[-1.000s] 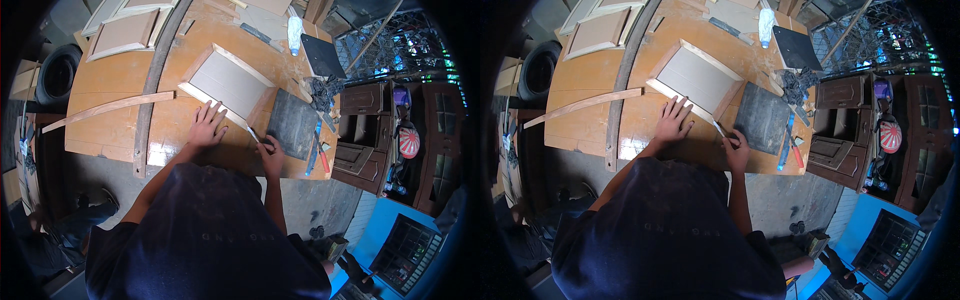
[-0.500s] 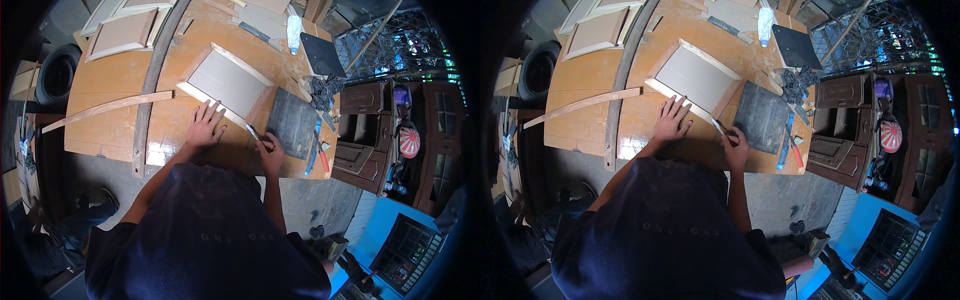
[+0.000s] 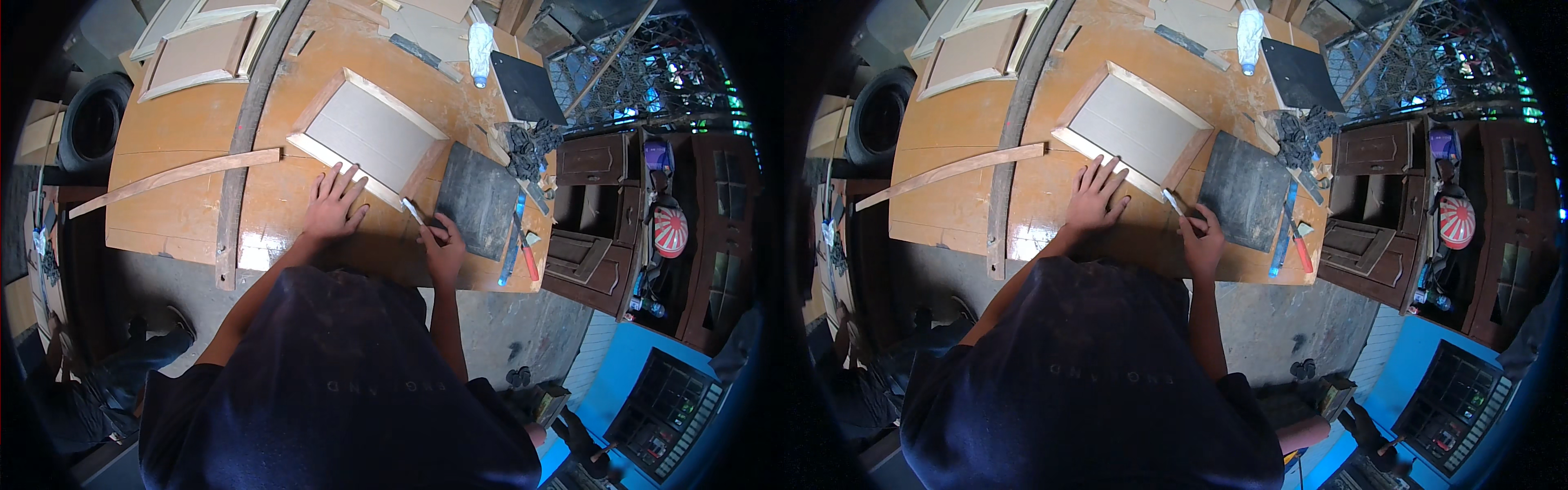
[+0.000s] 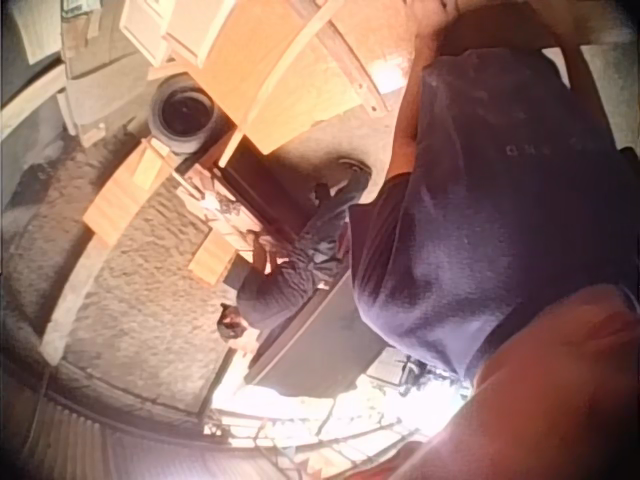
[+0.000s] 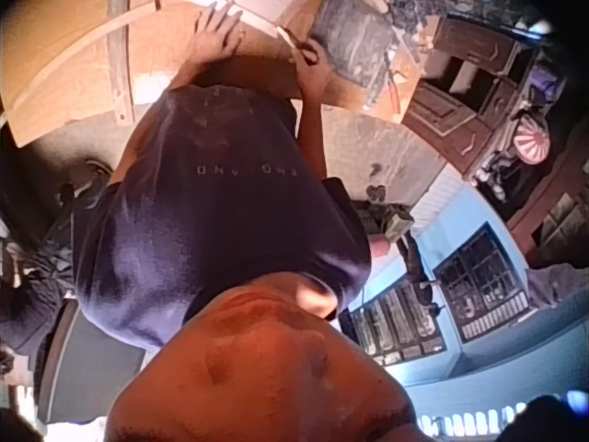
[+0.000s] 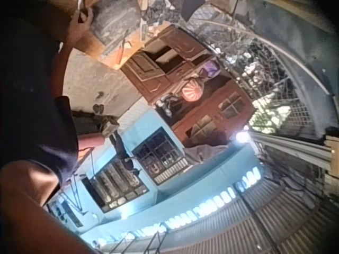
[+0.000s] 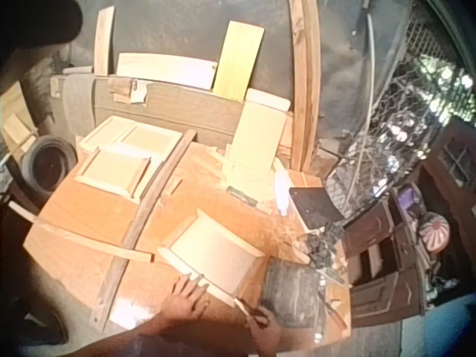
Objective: Assembling and applying glue to wooden frames on a workbench.
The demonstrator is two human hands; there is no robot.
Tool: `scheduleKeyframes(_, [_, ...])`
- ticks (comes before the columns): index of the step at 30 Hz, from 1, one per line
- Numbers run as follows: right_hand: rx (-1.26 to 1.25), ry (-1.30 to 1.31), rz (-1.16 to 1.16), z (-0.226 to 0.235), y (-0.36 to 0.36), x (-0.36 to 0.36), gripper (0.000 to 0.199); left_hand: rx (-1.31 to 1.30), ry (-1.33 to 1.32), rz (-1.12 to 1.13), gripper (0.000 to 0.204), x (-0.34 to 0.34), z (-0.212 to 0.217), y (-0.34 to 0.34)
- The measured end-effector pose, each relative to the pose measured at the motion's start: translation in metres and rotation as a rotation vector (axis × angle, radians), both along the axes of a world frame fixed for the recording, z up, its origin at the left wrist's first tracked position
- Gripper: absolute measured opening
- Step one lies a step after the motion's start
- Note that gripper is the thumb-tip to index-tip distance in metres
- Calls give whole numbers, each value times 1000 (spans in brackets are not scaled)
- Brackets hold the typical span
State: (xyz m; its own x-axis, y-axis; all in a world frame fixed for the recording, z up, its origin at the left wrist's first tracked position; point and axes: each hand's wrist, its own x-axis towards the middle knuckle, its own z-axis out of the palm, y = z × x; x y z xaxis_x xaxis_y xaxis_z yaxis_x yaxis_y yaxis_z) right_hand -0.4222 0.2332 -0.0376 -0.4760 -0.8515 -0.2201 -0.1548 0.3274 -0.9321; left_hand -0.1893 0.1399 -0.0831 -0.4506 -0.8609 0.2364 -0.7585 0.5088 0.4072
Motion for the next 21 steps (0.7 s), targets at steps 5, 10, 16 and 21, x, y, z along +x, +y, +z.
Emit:
scheduleKeyframes(5, [3,41,50,-9,1,-4,40,0,-5,0,53,-1,0,0])
scheduleKeyframes(10, [-11,37,49,-5,-1,-2,40,6,-3,-2,54,0,1,-1])
scheduleKeyframes(16, [-28,55,47,-9,-5,0,39,13,-3,1,53,0,2,0])
scheduleKeyframes(21, [-21,109,36,-1,-7,3,39,16,-4,-1,53,0,1,0])
